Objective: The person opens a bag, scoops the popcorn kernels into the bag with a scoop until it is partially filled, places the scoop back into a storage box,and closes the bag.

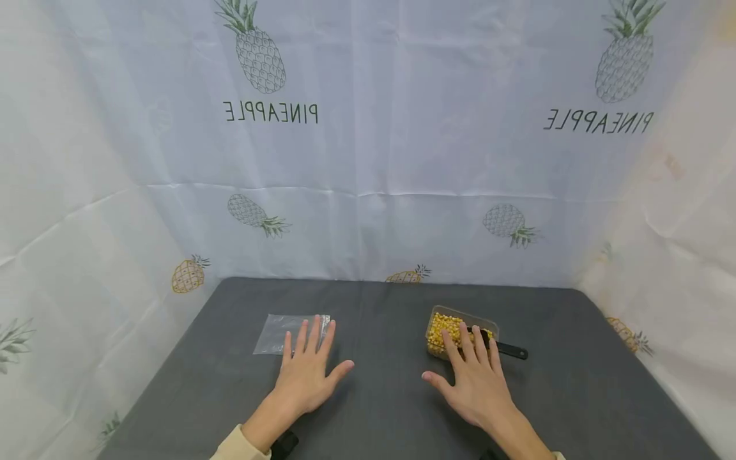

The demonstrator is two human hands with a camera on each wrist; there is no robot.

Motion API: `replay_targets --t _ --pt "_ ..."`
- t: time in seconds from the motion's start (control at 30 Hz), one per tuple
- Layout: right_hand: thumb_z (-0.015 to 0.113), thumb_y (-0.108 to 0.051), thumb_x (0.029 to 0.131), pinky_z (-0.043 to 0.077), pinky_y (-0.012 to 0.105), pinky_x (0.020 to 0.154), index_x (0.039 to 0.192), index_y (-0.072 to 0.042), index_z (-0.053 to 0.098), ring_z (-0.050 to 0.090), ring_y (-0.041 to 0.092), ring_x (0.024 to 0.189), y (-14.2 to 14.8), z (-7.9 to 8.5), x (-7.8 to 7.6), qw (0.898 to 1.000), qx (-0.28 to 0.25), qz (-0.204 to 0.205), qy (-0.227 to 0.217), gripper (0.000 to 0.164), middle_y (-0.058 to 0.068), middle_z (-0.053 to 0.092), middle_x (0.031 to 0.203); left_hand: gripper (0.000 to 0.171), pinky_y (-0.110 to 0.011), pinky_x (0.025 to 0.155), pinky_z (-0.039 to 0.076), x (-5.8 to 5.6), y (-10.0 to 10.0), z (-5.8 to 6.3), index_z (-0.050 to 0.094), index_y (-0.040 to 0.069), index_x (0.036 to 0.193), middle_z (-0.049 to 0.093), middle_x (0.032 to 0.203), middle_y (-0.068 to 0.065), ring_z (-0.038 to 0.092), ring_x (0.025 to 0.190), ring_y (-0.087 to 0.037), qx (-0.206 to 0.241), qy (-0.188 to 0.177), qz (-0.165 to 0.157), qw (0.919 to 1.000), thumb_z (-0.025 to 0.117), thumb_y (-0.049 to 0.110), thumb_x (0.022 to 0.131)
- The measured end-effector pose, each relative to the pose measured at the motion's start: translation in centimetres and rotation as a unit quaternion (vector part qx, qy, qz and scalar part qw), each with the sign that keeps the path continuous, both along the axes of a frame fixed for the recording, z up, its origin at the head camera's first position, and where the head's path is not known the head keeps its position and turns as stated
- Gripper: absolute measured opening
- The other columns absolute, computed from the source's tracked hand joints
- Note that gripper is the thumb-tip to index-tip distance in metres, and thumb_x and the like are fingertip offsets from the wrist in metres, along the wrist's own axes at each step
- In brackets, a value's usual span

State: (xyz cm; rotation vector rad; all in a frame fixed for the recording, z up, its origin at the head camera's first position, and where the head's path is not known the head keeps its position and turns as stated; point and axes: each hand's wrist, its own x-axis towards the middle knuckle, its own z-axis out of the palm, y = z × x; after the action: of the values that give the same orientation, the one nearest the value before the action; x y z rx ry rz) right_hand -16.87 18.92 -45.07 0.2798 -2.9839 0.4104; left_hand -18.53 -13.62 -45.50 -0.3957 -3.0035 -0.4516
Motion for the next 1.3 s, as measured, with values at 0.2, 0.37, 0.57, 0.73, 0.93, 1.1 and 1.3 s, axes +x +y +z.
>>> replay_targets --t 0.2,0.37,0.57,0.73,0.93,1.1,1.3 --pt "0.052 -0.069 0.095 -0.001 0.064 0.118 0.159 -0.011 0.035 0.005 0.046 0.153 -0.8 0.2 -0.2 1.0 -0.003 0.014 0.009 0.088 0.025 0.017 0.165 0.081 -0.067 0.117 0.002 -0.1 -0.9 -0.3 0.023 0.011 0.163 0.009 0.167 -0.021 0.006 0.153 -0.044 0.003 0.013 0.005 0.9999 0.048 0.059 0.103" --pt "0.052 -0.069 0.096 0.002 0.064 0.118 0.16 -0.012 0.034 0.006 0.045 0.153 -1.9 0.1 -0.6 0.999 -0.008 0.032 0.02 0.088 0.024 0.016 0.166 0.081 -0.068 0.116 0.007 -0.4 -2.0 -0.5 0.026 0.009 0.162 0.013 0.166 -0.024 0.013 0.152 -0.046 -0.004 0.024 0.019 0.9995 0.047 0.06 0.102" --pt "0.051 -0.07 0.096 0.005 0.063 0.119 0.16 -0.013 0.034 0.007 0.045 0.153 -3.5 0.6 -1.2 0.999 -0.016 0.047 0.015 0.088 0.025 0.017 0.165 0.081 -0.069 0.116 0.012 -0.6 -3.0 -0.5 0.028 0.007 0.161 0.017 0.164 -0.027 0.018 0.15 -0.048 -0.002 0.02 0.035 0.9992 0.049 0.058 0.102" --pt "0.052 -0.066 0.097 0.008 0.062 0.12 0.158 -0.01 0.037 0.008 0.044 0.153 -4.6 0.9 -1.6 0.998 -0.031 0.06 0.017 0.084 0.026 0.02 0.164 0.078 -0.068 0.116 0.014 -0.7 -3.6 -0.4 0.03 0.005 0.16 0.021 0.163 -0.028 0.021 0.149 -0.049 0.013 0.022 0.043 0.9988 0.053 0.053 0.103" --pt "0.051 -0.064 0.099 0.013 0.06 0.12 0.157 -0.008 0.04 0.014 0.044 0.152 -5.9 1.1 -2.5 0.997 -0.037 0.071 0.014 0.081 0.026 0.027 0.162 0.077 -0.068 0.115 0.018 -1.3 -4.5 -0.7 0.032 0.003 0.158 0.024 0.161 -0.03 0.024 0.147 -0.05 0.017 0.029 0.051 0.9981 0.055 0.05 0.102" --pt "0.055 -0.058 0.1 0.018 0.061 0.119 0.154 -0.005 0.042 0.021 0.044 0.15 -7.1 1.2 -3.4 0.994 -0.06 0.085 0.012 0.077 0.027 0.033 0.159 0.074 -0.068 0.113 0.022 -1.9 -5.3 -0.8 0.034 0.001 0.157 0.028 0.159 -0.032 0.028 0.145 -0.05 0.02 0.035 0.046 0.9982 0.056 0.047 0.103" --pt "0.057 -0.056 0.1 0.025 0.06 0.116 0.151 -0.004 0.046 0.032 0.044 0.146 -8.4 1.4 -4.2 0.991 -0.089 0.101 0.027 0.074 0.026 0.04 0.154 0.064 -0.066 0.108 0.033 -2.3 -5.8 -0.6 0.044 -0.003 0.149 0.041 0.151 -0.032 0.039 0.139 -0.049 0.033 0.067 0.03 0.9967 0.06 0.037 0.103"
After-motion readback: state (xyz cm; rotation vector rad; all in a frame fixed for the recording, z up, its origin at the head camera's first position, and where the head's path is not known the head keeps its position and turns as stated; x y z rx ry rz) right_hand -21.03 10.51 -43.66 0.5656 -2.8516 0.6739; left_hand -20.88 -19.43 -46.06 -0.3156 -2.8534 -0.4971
